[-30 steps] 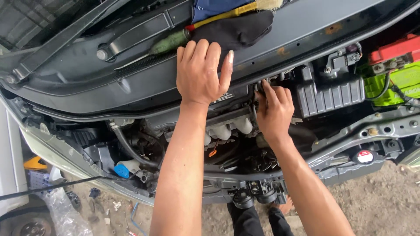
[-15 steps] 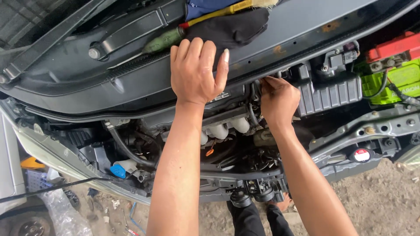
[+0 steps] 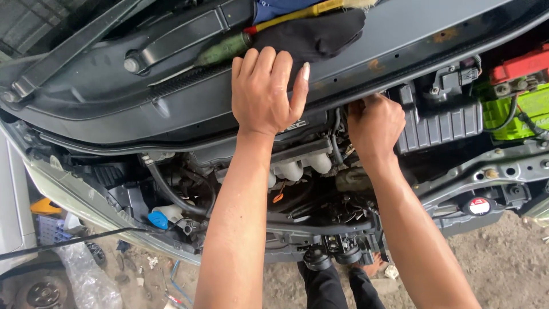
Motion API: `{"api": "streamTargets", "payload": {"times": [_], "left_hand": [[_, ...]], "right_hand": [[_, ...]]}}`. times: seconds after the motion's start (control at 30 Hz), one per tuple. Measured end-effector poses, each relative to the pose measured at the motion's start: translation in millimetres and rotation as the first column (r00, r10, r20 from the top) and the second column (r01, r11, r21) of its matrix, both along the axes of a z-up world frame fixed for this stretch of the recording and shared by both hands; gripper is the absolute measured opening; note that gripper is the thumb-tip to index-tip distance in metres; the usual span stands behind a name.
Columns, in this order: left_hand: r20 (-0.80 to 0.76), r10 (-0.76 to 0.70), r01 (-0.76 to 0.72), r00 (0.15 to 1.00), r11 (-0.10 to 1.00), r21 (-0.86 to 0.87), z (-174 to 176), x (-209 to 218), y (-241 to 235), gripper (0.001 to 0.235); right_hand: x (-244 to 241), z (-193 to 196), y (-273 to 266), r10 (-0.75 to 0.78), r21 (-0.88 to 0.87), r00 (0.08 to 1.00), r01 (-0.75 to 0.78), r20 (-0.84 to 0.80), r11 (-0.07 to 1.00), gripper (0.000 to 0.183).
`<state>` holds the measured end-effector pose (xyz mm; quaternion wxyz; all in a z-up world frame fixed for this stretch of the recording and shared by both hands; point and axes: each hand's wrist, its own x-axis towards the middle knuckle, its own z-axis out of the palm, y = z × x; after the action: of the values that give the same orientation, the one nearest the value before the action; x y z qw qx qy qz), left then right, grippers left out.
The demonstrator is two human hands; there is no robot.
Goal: The person uses a screwdriver to remove screws from the car's headlight assembly and the area near the windshield. They then reach into the engine bay to disconnect a wiring harness and work near the battery.
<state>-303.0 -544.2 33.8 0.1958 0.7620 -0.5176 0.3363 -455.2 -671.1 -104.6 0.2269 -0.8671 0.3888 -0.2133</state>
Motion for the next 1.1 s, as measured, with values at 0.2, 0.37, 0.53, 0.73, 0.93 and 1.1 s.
{"api": "streamTargets", "payload": {"times": [0.2, 0.37, 0.53, 0.73, 0.93, 1.1], "left_hand": [[0.011, 0.001, -0.001, 1.000, 1.000, -0.005, 1.2, -0.7, -0.3, 0.040], [0.007, -0.006, 0.006, 1.000, 1.000, -0.004, 2.7, 0.0, -1.1, 0.039], [0.015, 0.001, -0.002, 1.000, 1.000, 0.006, 2.0, 0.5, -0.9, 0.038], [0.016, 0.015, -0.015, 1.000, 1.000, 0.017, 3.0, 0.5, -2.5, 0.041], [0.016, 0.010, -0.010, 1.000, 1.000, 0.009, 2.4, 1.0, -1.8, 0.040], [0.014, 0.008, -0.008, 1.000, 1.000, 0.010, -1.0, -0.8, -0.8, 0.039]], "right_hand": [[-1.6, -18.2, -9.6, 0.124, -0.061, 0.989, -0.119, 0.080, 0.991, 0.020], [-25.5, 30.0, 8.6, 0.142, 0.281, 0.965, -0.202, 0.219, 0.938, 0.017], [-26.2, 17.9, 6.1, 0.107, 0.440, 0.965, -0.207, 0.242, 0.874, 0.025], [-49.3, 21.5, 12.0, 0.233, 0.611, 0.953, -0.304, 0.196, 0.730, 0.043], [-45.6, -16.6, 21.9, 0.286, 0.274, 0.912, -0.367, 0.295, 0.889, 0.016], [-52.7, -3.4, 33.9, 0.178, 0.438, 0.960, -0.259, 0.217, 0.861, 0.026]]}}
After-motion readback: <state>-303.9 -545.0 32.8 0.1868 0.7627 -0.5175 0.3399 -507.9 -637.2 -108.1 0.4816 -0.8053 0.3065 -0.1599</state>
